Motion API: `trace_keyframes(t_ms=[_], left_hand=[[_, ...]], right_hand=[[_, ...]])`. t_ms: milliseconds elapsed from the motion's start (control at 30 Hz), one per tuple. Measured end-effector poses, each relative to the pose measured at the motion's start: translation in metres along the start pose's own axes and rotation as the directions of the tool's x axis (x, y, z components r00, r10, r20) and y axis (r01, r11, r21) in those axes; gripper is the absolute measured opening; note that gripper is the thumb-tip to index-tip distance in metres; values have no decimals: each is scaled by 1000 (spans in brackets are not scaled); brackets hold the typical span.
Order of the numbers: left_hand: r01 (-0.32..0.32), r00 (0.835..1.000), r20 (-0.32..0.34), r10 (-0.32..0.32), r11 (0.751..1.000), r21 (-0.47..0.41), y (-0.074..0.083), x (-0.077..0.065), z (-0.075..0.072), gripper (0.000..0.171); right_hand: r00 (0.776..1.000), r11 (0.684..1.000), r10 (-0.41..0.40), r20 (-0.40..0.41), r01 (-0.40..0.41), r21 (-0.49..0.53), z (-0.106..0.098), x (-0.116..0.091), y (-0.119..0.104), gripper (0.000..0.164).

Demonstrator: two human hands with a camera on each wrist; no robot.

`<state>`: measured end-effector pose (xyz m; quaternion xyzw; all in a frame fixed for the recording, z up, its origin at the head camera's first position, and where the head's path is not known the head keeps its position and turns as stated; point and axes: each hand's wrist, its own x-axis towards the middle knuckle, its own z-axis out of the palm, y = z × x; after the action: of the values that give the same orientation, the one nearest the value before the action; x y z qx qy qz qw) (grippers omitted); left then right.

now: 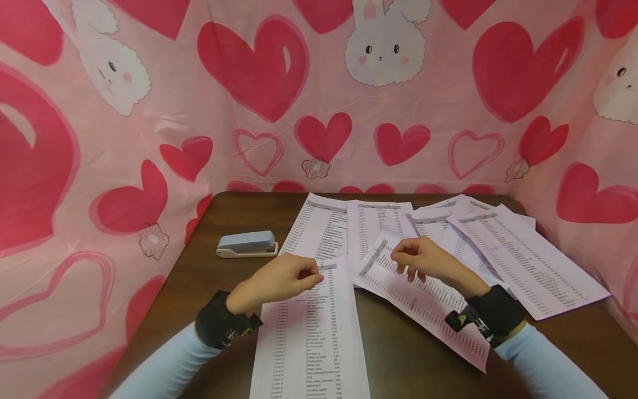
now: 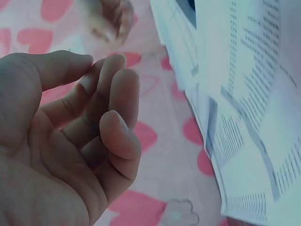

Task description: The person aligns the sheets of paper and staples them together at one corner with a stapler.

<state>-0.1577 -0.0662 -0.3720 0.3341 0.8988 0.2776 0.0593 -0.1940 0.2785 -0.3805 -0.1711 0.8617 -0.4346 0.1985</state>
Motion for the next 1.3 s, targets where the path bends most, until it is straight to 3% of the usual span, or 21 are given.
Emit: trace_keyframes(t_ms=[267, 500, 700, 833, 933, 1067, 1300], left_hand=[[-69, 994, 89, 66, 997, 30, 19, 10, 20, 15], [-137, 987, 99, 129, 987, 88, 31, 21, 34, 14], [-135, 987, 97, 126, 987, 83, 41, 29, 47, 18], [-115, 990, 85, 108, 991, 73, 44, 36, 58, 31], [-48, 990, 135, 50, 999, -18, 47, 41, 68, 38], [78, 972, 230, -51, 991, -112, 52, 44, 83, 40], [156, 956, 274, -107, 975, -161, 55, 49, 104, 47]], right_hand=[[998, 998, 59, -25, -58, 24, -12, 3, 10, 35], [995, 996, 88, -54, -86, 26, -25, 5, 17, 37], [990, 994, 113, -84, -113, 7, -36, 10, 24, 39], [985, 990, 130, -115, -136, -38, -44, 15, 29, 42], [981, 986, 150, -124, -158, -55, -48, 19, 32, 44], [975, 980, 188, -118, -194, -39, -49, 23, 37, 45], [970, 973, 211, -123, -220, -70, -48, 30, 37, 42]])
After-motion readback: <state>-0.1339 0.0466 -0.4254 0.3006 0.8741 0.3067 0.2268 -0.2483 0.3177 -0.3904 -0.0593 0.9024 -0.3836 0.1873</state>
